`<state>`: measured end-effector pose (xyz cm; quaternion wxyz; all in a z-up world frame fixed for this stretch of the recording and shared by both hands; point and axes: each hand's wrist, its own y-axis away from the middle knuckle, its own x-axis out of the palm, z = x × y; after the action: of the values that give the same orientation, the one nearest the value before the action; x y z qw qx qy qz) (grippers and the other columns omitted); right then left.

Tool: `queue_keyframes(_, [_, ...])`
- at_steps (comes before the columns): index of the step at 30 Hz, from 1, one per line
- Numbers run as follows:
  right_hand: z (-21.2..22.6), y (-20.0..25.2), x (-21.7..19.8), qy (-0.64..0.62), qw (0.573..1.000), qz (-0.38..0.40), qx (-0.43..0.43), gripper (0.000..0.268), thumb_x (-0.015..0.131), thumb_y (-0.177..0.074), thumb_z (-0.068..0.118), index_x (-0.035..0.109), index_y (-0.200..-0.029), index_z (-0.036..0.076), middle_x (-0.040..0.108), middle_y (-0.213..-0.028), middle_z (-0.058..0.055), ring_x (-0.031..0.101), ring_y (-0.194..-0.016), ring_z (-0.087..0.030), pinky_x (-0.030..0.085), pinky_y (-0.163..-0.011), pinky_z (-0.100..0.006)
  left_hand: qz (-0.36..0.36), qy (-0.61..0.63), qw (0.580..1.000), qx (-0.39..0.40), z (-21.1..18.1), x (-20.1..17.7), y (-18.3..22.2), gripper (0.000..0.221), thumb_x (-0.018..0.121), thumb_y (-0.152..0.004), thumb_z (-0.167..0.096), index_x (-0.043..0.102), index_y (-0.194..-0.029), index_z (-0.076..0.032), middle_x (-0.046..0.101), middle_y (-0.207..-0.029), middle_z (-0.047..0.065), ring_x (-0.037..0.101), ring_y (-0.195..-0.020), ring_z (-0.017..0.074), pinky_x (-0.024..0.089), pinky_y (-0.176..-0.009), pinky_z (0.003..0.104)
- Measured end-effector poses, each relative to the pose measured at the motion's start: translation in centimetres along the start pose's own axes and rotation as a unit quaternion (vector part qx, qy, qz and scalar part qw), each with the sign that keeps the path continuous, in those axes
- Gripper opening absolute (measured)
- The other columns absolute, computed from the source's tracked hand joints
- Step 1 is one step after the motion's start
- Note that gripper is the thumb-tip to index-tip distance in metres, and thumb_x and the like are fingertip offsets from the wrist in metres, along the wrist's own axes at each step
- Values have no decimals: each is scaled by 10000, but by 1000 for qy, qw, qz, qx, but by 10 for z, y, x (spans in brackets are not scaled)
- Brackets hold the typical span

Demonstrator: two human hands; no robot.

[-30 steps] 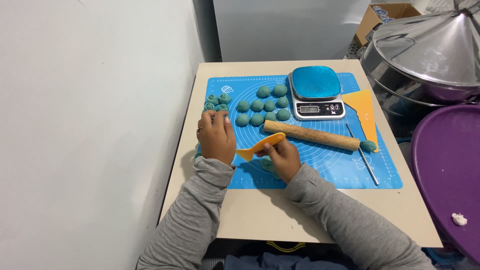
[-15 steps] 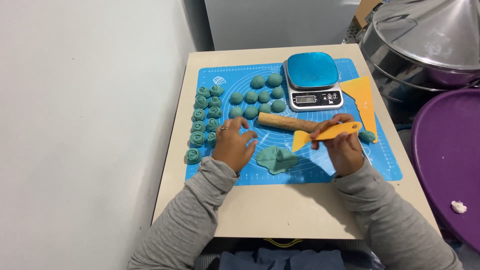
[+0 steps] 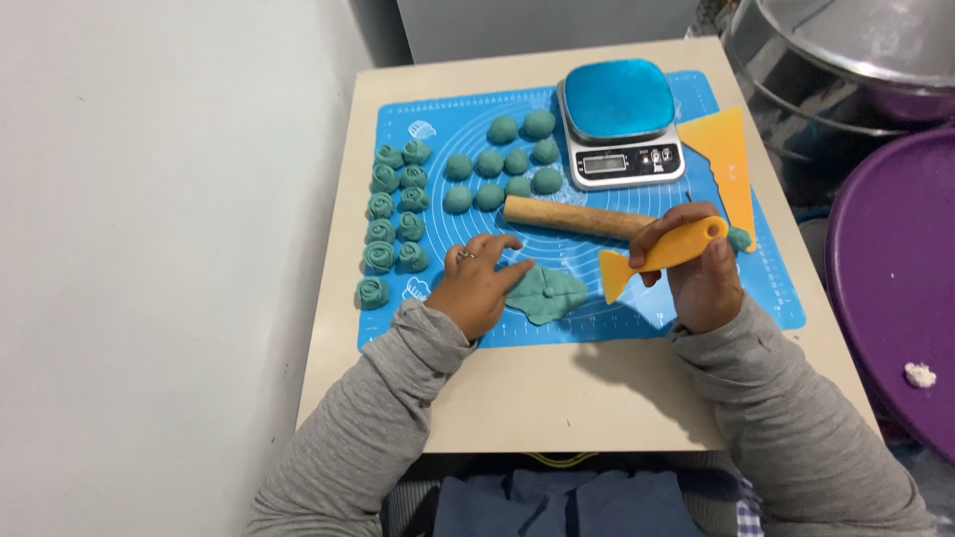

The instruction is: Using a plastic tool to shape and detail blue dough into rose petals on a silicone mat.

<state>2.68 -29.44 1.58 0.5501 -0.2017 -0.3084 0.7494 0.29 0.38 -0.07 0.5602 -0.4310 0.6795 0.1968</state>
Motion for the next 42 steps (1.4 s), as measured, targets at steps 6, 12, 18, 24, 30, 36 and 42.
queue_keyframes(6, [3, 8, 11, -16, 994, 101, 29, 482, 315, -1025, 440, 570, -984, 33, 719, -674, -181, 682, -454, -175, 539, -376, -240, 33, 26, 999, -8, -11, -5, 2, 582, 462, -903, 51, 592, -1389, -242, 428, -1434, 102, 422, -1308, 360, 230, -1085, 591])
queue_keyframes(12, [8, 9, 31, 3, 976, 204, 72, 237, 475, -977, 261, 546, -974, 34, 744, -778, -200, 744, -557, -225, 616, -494, -321, 57, 18, 998, 2, -15, -6, 2, 612, 423, -909, 89, 637, -1320, -310, 406, -1390, 63, 342, -1313, 323, 224, -1085, 565])
queue_keyframes(18, [-9, 20, 33, -2, 968, 224, 111, 173, 460, -1001, 213, 509, -1002, 48, 748, -864, -193, 769, -663, -229, 633, -583, -350, 62, 9, 998, -4, -13, -1, 2, 578, 451, -897, 81, 686, -1253, -310, 406, -1394, 50, 326, -1326, 304, 221, -1080, 555])
queue_keyframes(24, [-15, 20, 33, 10, 969, 214, 120, 178, 445, -1013, 207, 504, -1011, 39, 739, -873, -214, 772, -667, -248, 643, -579, -369, 53, -8, 999, 5, -11, 3, 2, 612, 450, -878, 94, 685, -1261, -321, 416, -1361, 51, 339, -1281, 298, 242, -1059, 554])
queue_keyframes(30, [-17, 19, 34, 7, 968, 211, 134, 194, 424, -1022, 236, 488, -1026, 53, 730, -881, -217, 781, -689, -260, 656, -603, -382, 51, -8, 999, 9, -10, 5, 2, 623, 453, -866, 104, 702, -1252, -317, 429, -1350, 52, 344, -1287, 300, 251, -1058, 562])
queue_keyframes(36, [-9, 19, 38, 76, 962, 203, 167, 201, 444, -1011, 256, 514, -1004, 68, 743, -845, -194, 776, -668, -273, 643, -596, -395, 67, -28, 997, 2, -8, 8, 2, 624, 476, -869, 84, 689, -1271, -344, 418, -1346, 28, 334, -1291, 277, 263, -1061, 540])
queue_keyframes(42, [7, 11, 55, 164, 938, 217, 215, 259, 416, -1018, 297, 507, -1018, 55, 750, -800, -191, 761, -643, -291, 622, -580, -423, 84, -19, 996, -14, -9, 7, 0, 613, 476, -870, 91, 702, -1256, -329, 422, -1355, 24, 325, -1318, 273, 253, -1076, 549])
